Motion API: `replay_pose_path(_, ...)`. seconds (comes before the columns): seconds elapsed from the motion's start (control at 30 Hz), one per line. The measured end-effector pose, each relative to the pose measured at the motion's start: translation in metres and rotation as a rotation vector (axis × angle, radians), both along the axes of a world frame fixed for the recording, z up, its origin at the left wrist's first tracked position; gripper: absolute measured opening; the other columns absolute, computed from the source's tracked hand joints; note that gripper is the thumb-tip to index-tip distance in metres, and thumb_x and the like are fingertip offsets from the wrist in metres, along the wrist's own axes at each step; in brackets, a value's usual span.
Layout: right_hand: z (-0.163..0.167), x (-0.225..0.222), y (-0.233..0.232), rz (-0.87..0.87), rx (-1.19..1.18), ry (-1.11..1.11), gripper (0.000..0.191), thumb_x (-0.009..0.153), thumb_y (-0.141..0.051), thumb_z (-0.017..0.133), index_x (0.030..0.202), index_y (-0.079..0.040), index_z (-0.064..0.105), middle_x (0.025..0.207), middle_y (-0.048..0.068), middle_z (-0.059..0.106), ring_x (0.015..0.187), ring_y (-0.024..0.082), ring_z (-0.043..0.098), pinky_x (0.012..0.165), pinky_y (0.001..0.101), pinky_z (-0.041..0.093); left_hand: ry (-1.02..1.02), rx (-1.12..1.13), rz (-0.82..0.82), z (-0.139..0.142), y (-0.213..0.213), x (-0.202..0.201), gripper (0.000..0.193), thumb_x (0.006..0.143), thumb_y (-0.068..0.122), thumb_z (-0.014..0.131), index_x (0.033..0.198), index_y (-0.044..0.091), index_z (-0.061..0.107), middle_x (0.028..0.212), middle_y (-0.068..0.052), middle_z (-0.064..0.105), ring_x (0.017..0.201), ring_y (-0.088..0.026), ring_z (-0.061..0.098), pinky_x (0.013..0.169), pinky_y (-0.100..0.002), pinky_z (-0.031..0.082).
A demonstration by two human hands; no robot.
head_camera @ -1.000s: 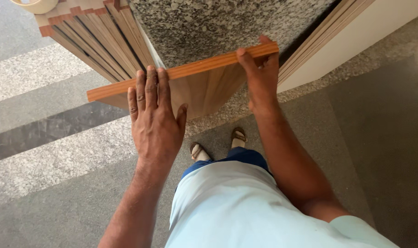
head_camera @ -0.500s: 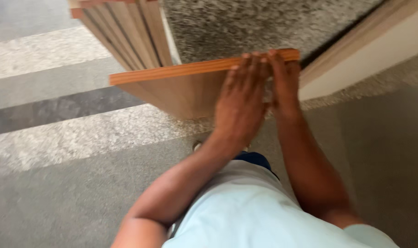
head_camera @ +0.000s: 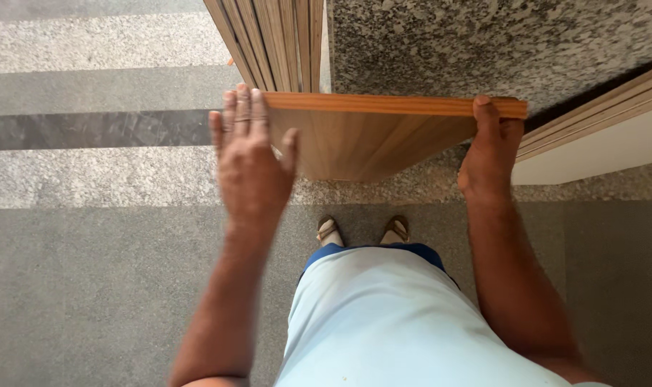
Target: The person applies adhesive to the edge of a wooden board using a brush, then attaches a thin wooden strip to the glued edge. They secure the strip in place by applying multiple pieces of masking tape along its length. The process is repeated for a second board, with the person applying glue, attaching the strip, and taping it down.
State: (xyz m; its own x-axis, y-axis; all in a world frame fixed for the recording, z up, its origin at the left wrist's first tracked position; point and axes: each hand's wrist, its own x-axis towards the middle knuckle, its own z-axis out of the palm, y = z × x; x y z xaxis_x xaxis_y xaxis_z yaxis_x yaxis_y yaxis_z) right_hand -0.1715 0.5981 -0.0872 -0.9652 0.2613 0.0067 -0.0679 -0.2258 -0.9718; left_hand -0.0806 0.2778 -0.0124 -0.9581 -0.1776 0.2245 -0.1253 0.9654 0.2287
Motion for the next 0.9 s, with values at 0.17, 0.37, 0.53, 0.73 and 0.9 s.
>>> replay_pose_path(0.17, 0.003, -0.002, 0.0, -0.004, 0.037, -0.018, 0.022, 0.101, -0.024, 0.073, 0.108, -0.008, 0.06, 0.103, 0.001, 0.059, 0.103, 0.014, 0.053, 0.101, 0.0367, 0.043, -0.182, -0.423, -0.27, 0.0, 0.085, -0.01, 0.064, 0.104, 0.027, 0.059, 0.157, 0.002, 0.033, 0.166, -0.023, 0.032, 0.157, -0.036, 0.025, 0.128, -0.053, 0.012)
replay_pose_path(0.37, 0.002, -0.005, 0.002, 0.05, 0.02, 0.05, 0.029, 0.104, -0.027, 0.076, 0.087, -0.013, 0.057, 0.087, -0.003, 0.052, 0.088, 0.012, 0.048, 0.094, 0.038, 0.043, 0.009, -0.046, -0.099, -0.004, 0.013, -0.005, 0.066, 0.11, 0.037, 0.052, 0.16, -0.002, 0.033, 0.166, -0.022, 0.032, 0.156, -0.032, 0.022, 0.127, -0.047, 0.006)
replay_pose_path(0.53, 0.006, 0.004, 0.002, 0.07, 0.078, 0.04, 0.04, 0.111, -0.032, 0.077, 0.087, -0.011, 0.053, 0.086, -0.001, 0.05, 0.083, 0.015, 0.044, 0.087, 0.041, 0.04, 0.181, 0.189, 0.093, -0.015, -0.032, -0.008, 0.044, 0.108, 0.039, 0.062, 0.138, 0.006, 0.061, 0.144, -0.017, 0.062, 0.135, -0.035, 0.055, 0.112, -0.05, 0.039)
replay_pose_path(0.73, 0.015, 0.02, -0.003, -0.141, 0.043, 0.065, 0.027, 0.104, -0.03, 0.073, 0.114, -0.01, 0.059, 0.118, 0.01, 0.072, 0.087, 0.014, 0.057, 0.075, 0.0358, 0.049, 0.317, 0.703, 0.326, -0.005, -0.031, -0.017, 0.039, 0.099, 0.036, 0.076, 0.106, -0.001, 0.066, 0.093, -0.015, 0.075, 0.081, -0.023, 0.078, 0.066, -0.035, 0.064)
replay_pose_path(0.9, 0.022, 0.027, 0.012, -0.163, 0.036, 0.014, 0.017, 0.105, -0.024, 0.067, 0.107, -0.011, 0.056, 0.116, 0.01, 0.075, 0.088, 0.012, 0.064, 0.076, 0.0328, 0.058, 0.327, 1.075, 0.184, -0.008, -0.046, -0.015, 0.035, 0.099, 0.03, 0.079, 0.095, 0.0, 0.062, 0.087, -0.015, 0.071, 0.078, -0.019, 0.079, 0.063, -0.027, 0.069)
